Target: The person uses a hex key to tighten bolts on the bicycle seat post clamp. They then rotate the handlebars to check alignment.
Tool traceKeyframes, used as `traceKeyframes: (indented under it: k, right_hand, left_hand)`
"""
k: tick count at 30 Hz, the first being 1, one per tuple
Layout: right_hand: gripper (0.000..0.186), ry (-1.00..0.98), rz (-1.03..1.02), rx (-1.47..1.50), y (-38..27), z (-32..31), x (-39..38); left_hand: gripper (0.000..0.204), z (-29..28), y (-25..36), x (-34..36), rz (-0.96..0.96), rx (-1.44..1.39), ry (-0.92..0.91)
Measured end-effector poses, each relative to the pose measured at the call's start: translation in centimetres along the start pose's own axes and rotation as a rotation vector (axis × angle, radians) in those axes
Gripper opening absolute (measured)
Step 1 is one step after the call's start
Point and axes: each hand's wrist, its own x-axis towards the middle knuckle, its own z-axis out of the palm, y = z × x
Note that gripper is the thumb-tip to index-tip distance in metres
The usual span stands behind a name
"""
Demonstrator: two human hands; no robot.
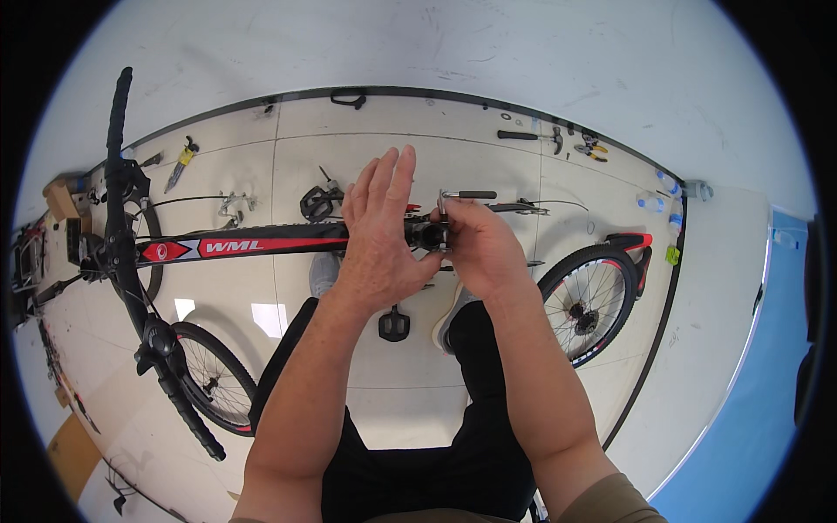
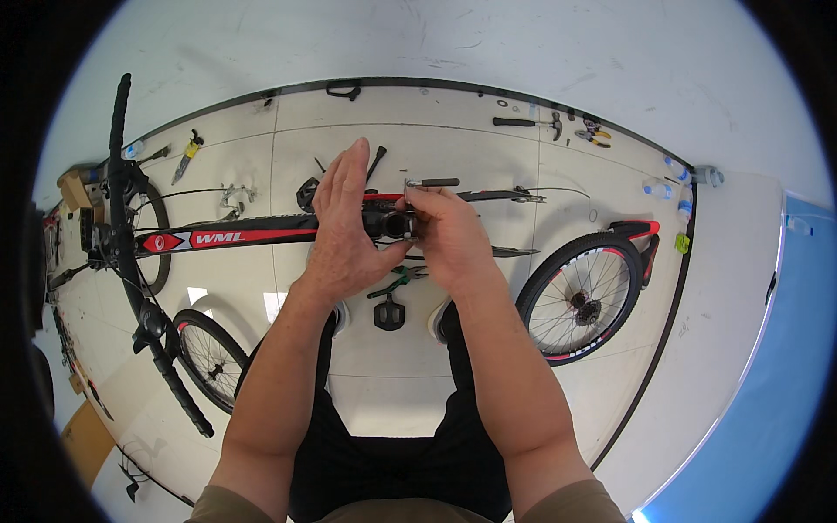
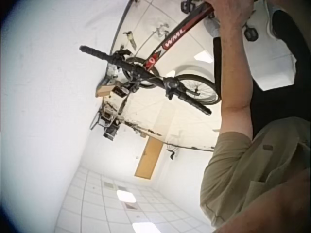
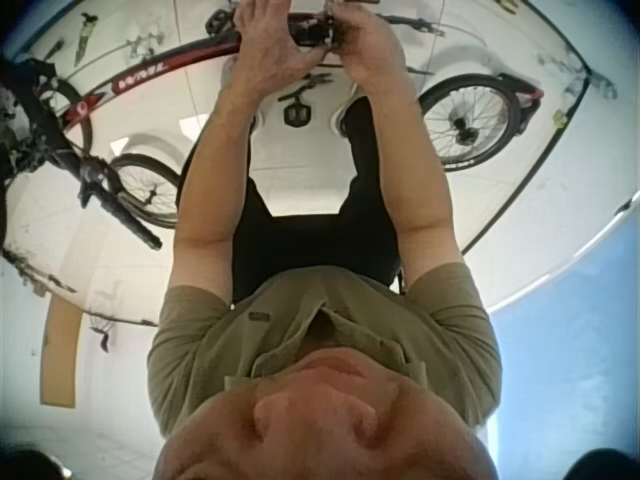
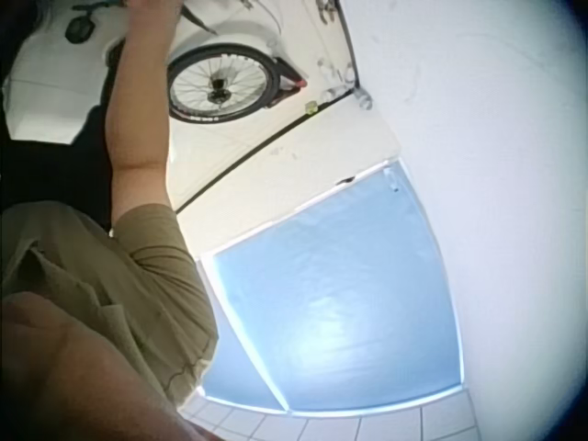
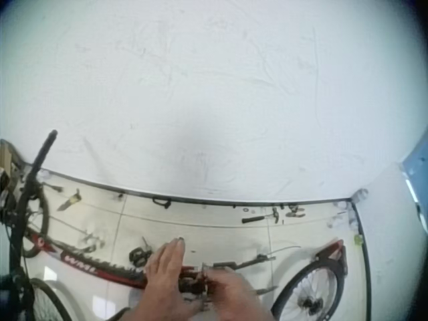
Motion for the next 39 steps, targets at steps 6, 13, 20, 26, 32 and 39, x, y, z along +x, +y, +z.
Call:
traceKeyframes:
  k: [6,13,20,26,32,39]
  right_hand:
    - [0.015,-0.014,0.032,-0.067,-0.6,0.4,-0.4]
    - [0.013,0.062,-0.018,-0.03,-0.1,0.6,-0.2]
    - [0.023,0.156,-0.096,0.007,0.6,0.7,0.2]
    - [0.029,0.287,-0.201,-0.147,1.0,2.1,-0.1]
    - [0.023,0.148,-0.108,-0.184,0.2,1.6,-0.3]
    - [0.02,0.084,-0.059,-0.29,-0.3,1.4,-0.6]
  left_hand:
    - [0.12,0.0,0.0,0.0,-0.002,-0.001,0.007]
    - [0.12,0.0,0.1,0.0,-0.015,0.007,-0.003]
    - [0.12,0.2,0.0,0.0,-0.004,-0.006,0.009]
    - [0.116,-0.1,0.2,0.1,0.026,0.093,-0.011]
    - [0.117,-0.1,0.2,0.0,0.018,0.061,-0.011]
    - [0.119,0.1,-0.1,0.0,0.0,-0.008,-0.01]
